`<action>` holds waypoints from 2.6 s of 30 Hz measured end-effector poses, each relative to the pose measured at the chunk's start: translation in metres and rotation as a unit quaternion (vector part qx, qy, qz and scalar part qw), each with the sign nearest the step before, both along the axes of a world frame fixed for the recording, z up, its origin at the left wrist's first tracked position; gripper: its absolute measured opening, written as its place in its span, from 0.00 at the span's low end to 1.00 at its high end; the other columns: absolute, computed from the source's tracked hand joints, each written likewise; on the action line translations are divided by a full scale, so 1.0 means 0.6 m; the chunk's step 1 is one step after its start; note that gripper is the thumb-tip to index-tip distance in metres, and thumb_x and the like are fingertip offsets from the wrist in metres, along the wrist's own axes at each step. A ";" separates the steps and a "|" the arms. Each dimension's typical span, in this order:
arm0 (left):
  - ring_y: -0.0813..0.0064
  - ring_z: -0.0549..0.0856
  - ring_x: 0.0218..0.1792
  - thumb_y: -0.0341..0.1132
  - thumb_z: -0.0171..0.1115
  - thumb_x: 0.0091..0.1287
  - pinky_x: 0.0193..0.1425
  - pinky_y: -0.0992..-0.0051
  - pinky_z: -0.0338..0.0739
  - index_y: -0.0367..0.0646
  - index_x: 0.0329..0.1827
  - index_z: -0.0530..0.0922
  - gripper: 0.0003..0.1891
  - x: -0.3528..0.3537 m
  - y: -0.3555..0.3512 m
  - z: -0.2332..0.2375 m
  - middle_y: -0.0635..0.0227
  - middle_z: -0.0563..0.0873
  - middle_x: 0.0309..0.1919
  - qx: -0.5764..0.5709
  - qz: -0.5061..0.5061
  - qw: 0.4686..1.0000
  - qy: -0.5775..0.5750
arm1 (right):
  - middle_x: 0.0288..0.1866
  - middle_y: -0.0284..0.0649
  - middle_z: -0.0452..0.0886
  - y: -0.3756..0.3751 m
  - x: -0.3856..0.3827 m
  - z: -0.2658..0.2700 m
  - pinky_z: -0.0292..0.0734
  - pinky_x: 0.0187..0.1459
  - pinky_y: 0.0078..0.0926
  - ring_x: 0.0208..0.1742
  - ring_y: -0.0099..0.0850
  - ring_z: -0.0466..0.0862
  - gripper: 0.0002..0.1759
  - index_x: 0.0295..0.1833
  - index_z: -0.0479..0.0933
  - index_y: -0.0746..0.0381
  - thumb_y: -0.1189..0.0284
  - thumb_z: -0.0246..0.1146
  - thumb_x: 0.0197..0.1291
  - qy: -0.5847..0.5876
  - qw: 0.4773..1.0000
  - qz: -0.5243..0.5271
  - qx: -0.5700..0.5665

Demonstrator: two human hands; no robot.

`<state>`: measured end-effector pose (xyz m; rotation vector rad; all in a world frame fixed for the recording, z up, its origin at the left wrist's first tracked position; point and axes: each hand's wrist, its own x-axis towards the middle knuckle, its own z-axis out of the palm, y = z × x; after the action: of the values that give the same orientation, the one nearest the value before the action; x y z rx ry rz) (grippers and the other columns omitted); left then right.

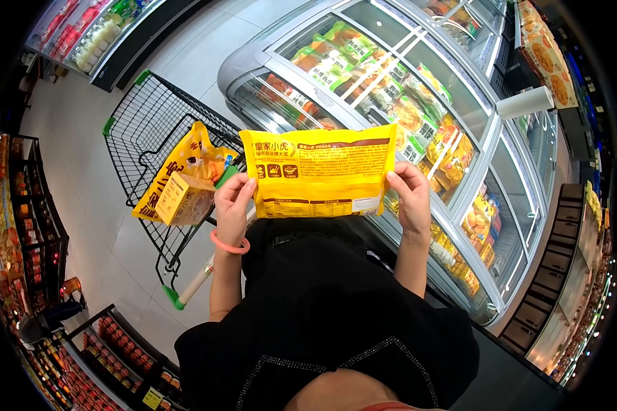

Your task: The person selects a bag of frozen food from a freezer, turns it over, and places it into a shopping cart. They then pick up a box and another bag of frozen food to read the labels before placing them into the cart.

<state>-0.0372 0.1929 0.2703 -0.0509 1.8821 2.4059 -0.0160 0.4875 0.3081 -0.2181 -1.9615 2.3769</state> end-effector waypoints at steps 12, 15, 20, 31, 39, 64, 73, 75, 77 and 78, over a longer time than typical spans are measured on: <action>0.90 0.75 0.30 0.29 0.53 0.67 0.36 0.87 0.68 0.35 0.33 0.75 0.06 0.003 0.002 -0.012 0.75 0.79 0.29 0.023 -0.006 0.999 -0.025 | 0.32 0.30 0.76 -0.002 0.008 -0.012 0.68 0.39 0.14 0.33 0.15 0.72 0.04 0.36 0.75 0.66 0.76 0.60 0.59 0.002 1.000 -0.003 0.011; 0.89 0.75 0.30 0.29 0.53 0.67 0.36 0.87 0.68 0.36 0.33 0.75 0.06 0.000 0.004 -0.018 0.76 0.79 0.28 0.027 -0.015 0.999 -0.025 | 0.32 0.29 0.76 0.001 0.011 -0.016 0.67 0.39 0.13 0.33 0.15 0.72 0.04 0.36 0.75 0.66 0.76 0.60 0.58 0.001 1.000 -0.009 0.013; 0.89 0.75 0.30 0.29 0.53 0.67 0.36 0.87 0.68 0.36 0.34 0.76 0.07 -0.005 0.014 -0.026 0.75 0.79 0.29 0.028 -0.025 0.999 -0.028 | 0.31 0.29 0.76 0.002 0.014 -0.019 0.67 0.38 0.13 0.33 0.15 0.72 0.04 0.36 0.75 0.66 0.76 0.59 0.58 0.000 1.000 -0.024 0.003; 0.88 0.76 0.30 0.32 0.51 0.68 0.36 0.86 0.69 0.37 0.37 0.76 0.08 -0.013 0.014 -0.066 0.75 0.80 0.30 0.064 -0.078 0.993 -0.068 | 0.32 0.29 0.77 0.001 0.013 -0.021 0.67 0.39 0.12 0.33 0.15 0.72 0.04 0.36 0.75 0.66 0.76 0.60 0.58 -0.005 1.000 -0.020 0.010; 0.89 0.75 0.29 0.32 0.51 0.69 0.34 0.87 0.68 0.39 0.38 0.76 0.07 -0.013 0.022 -0.095 0.76 0.79 0.30 0.082 -0.077 0.988 -0.103 | 0.32 0.30 0.77 -0.004 0.009 -0.022 0.67 0.39 0.13 0.33 0.15 0.72 0.05 0.36 0.75 0.66 0.75 0.60 0.58 -0.018 1.000 -0.020 0.011; 0.88 0.76 0.31 0.30 0.51 0.68 0.36 0.87 0.68 0.37 0.40 0.75 0.07 -0.042 0.049 -0.133 0.74 0.81 0.33 0.136 -0.106 0.974 -0.149 | 0.33 0.30 0.77 0.017 -0.009 -0.027 0.68 0.39 0.13 0.34 0.15 0.73 0.03 0.37 0.75 0.66 0.77 0.59 0.58 -0.016 0.999 -0.034 0.005; 0.88 0.76 0.32 0.31 0.51 0.68 0.37 0.87 0.68 0.37 0.41 0.76 0.07 -0.056 0.061 -0.151 0.73 0.80 0.33 0.093 -0.125 0.979 -0.129 | 0.32 0.30 0.77 0.030 -0.020 -0.034 0.68 0.39 0.12 0.34 0.15 0.73 0.04 0.37 0.75 0.67 0.77 0.59 0.58 -0.027 0.999 -0.037 0.008; 0.88 0.76 0.32 0.31 0.51 0.68 0.37 0.86 0.69 0.37 0.41 0.76 0.08 -0.057 0.065 -0.150 0.73 0.80 0.33 0.092 -0.128 0.978 -0.136 | 0.33 0.31 0.78 0.032 -0.020 -0.036 0.67 0.41 0.14 0.35 0.16 0.73 0.03 0.36 0.75 0.66 0.77 0.59 0.58 -0.033 0.999 -0.039 0.008; 0.87 0.76 0.32 0.32 0.50 0.68 0.37 0.86 0.69 0.36 0.43 0.76 0.09 -0.060 0.073 -0.145 0.73 0.80 0.33 0.089 -0.127 0.977 -0.147 | 0.33 0.31 0.78 0.034 -0.020 -0.037 0.67 0.43 0.14 0.36 0.16 0.73 0.03 0.36 0.75 0.66 0.78 0.59 0.57 -0.037 0.998 -0.040 0.008; 0.87 0.76 0.32 0.32 0.50 0.69 0.37 0.85 0.69 0.36 0.43 0.76 0.09 -0.062 0.075 -0.149 0.73 0.80 0.33 0.084 -0.131 0.977 -0.147 | 0.33 0.31 0.78 0.036 -0.020 -0.037 0.67 0.43 0.14 0.36 0.16 0.73 0.03 0.36 0.75 0.66 0.78 0.59 0.57 -0.039 0.998 -0.042 0.006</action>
<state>-0.0742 0.2378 0.1807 -0.1309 1.4545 2.2270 -0.0282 0.5094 0.2862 -0.3906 -1.9586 2.3373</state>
